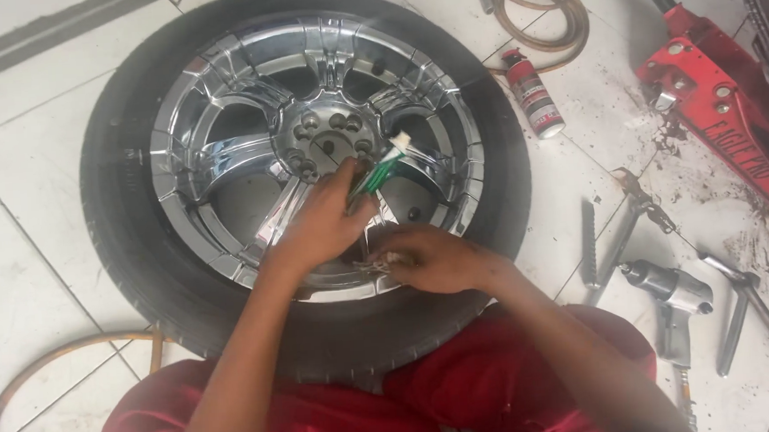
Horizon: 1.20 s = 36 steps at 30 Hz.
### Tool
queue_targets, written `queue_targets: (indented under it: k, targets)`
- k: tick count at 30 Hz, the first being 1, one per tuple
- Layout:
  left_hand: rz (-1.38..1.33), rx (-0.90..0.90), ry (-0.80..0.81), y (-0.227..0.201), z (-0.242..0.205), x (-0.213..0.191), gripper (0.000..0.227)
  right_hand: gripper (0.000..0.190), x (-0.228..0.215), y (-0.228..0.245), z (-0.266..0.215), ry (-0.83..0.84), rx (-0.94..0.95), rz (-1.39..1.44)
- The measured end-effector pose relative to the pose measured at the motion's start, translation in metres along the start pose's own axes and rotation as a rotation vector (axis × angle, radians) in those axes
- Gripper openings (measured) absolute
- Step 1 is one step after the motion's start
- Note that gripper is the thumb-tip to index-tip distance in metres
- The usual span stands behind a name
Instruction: Apply sealant or glue to the segments of a chrome wheel and wipe away excess.
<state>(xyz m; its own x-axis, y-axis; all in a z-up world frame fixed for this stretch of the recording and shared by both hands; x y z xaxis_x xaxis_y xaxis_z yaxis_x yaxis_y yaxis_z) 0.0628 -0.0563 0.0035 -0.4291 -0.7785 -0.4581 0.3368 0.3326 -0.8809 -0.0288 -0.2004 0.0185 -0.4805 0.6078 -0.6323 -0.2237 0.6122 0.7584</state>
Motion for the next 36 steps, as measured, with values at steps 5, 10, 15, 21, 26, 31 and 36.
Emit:
queue_targets:
  k: [5, 10, 15, 21, 26, 31, 36]
  targets:
    - [0.011, -0.16, -0.046, 0.022, -0.019, 0.004, 0.059, 0.037, -0.005, -0.001, 0.012, -0.027, 0.167, 0.105]
    - [0.035, -0.108, -0.075, -0.002, -0.007, -0.006, 0.035, 0.038, -0.007, 0.025, 0.014, -0.106, 0.143, -0.018]
    - [0.138, -0.062, -0.126, -0.01, -0.004, -0.007, 0.035, 0.026, 0.011, 0.031, 0.018, 0.025, 0.172, -0.199]
    - [0.169, -0.075, -0.117, -0.011, -0.003, -0.014, 0.032, 0.025, 0.015, 0.046, 0.023, -0.139, 0.081, -0.335]
    - [0.217, -0.103, -0.074, -0.01, -0.002, -0.02, 0.038, 0.028, 0.014, 0.031, 0.021, -0.06, 0.293, -0.442]
    - [0.26, -0.041, -0.133, -0.015, -0.003, -0.022, 0.045, 0.033, 0.018, 0.044, 0.023, -0.145, 0.116, -0.432]
    - [0.271, 0.02, -0.014, -0.019, -0.002, -0.007, 0.053, 0.023, 0.026, 0.037, 0.021, -0.127, 0.127, -0.282]
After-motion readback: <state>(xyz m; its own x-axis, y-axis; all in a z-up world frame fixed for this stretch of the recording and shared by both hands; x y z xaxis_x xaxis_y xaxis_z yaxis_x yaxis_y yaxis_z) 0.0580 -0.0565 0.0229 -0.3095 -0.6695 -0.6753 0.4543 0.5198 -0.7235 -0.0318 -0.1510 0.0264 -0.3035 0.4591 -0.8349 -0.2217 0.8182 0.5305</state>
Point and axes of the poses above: each hand's wrist, its own z-axis towards the middle knuckle, its own x-axis out of the palm, y = z × x, the point moved 6 cm from there along z, towards the middle knuckle
